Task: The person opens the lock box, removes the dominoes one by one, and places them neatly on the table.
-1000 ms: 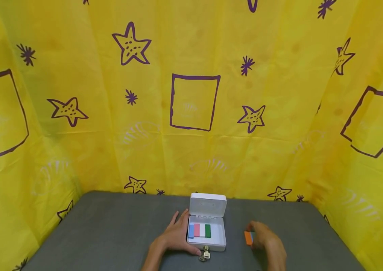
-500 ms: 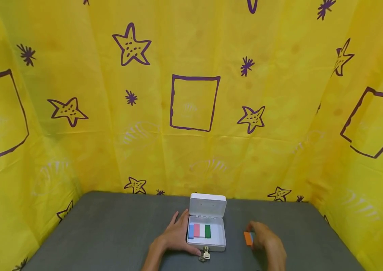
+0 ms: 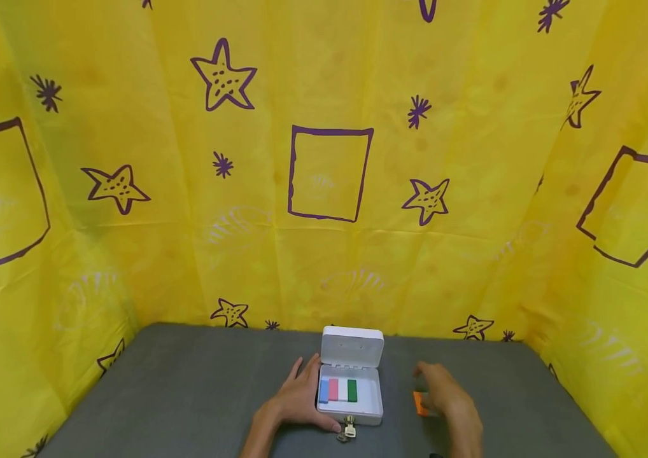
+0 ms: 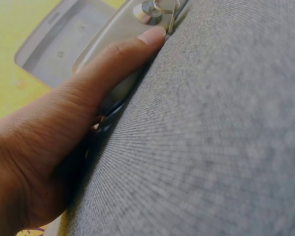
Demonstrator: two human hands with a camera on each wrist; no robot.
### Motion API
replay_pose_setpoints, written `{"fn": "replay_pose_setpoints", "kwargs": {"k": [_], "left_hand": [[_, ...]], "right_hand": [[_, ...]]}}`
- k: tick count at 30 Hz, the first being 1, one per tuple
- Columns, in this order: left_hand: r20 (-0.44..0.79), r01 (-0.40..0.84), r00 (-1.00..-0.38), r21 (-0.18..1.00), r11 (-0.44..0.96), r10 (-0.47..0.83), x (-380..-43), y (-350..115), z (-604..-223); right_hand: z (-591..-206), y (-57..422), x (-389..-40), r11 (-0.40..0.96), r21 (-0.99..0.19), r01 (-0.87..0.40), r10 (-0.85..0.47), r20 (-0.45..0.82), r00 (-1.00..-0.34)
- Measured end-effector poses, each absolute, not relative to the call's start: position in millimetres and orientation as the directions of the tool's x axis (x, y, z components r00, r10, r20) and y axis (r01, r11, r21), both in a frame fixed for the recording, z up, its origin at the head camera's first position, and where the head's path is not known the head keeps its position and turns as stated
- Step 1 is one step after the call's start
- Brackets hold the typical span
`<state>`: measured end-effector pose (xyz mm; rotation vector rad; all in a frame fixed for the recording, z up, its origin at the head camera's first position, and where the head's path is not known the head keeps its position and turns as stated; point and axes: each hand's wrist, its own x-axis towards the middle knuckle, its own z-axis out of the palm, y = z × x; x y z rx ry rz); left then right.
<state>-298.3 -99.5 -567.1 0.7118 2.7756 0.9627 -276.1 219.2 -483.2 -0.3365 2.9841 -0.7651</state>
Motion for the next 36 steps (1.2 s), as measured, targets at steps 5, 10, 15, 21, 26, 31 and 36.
{"fn": "replay_pose_setpoints", "kwargs": {"k": [5, 10, 15, 21, 26, 31, 36], "left_hand": [[0.024, 0.376, -0.885, 0.624, 0.684, 0.465, -299, -100, -569], [0.044, 0.378, -0.889, 0.632, 0.677, 0.455, -301, -99, -571], [0.022, 0.367, -0.889, 0.63, 0.684, 0.458, -301, -99, -570], [0.047, 0.389, -0.884, 0.627, 0.675, 0.466, -300, -99, -568], [0.071, 0.419, -0.874, 0.611, 0.672, 0.481, -299, -99, -565], [0.074, 0.42, -0.874, 0.612, 0.67, 0.48, -300, -98, -565], [0.062, 0.416, -0.875, 0.606, 0.678, 0.481, -298, -99, -567]], "right_hand": [[-480, 203, -282, 0.795, -0.526, -0.3, -0.284, 0.113, -0.952], [-479, 187, -286, 0.762, -0.541, -0.356, -0.319, 0.165, -0.933], [-478, 174, -286, 0.745, -0.54, -0.391, -0.359, 0.168, -0.918], [-479, 156, -287, 0.743, -0.502, -0.443, -0.42, 0.166, -0.892], [-483, 139, -286, 0.738, -0.45, -0.503, -0.467, 0.199, -0.862], [-485, 125, -287, 0.751, -0.441, -0.492, -0.479, 0.15, -0.865], [-491, 118, -286, 0.808, -0.439, -0.392, -0.425, 0.027, -0.905]]}}
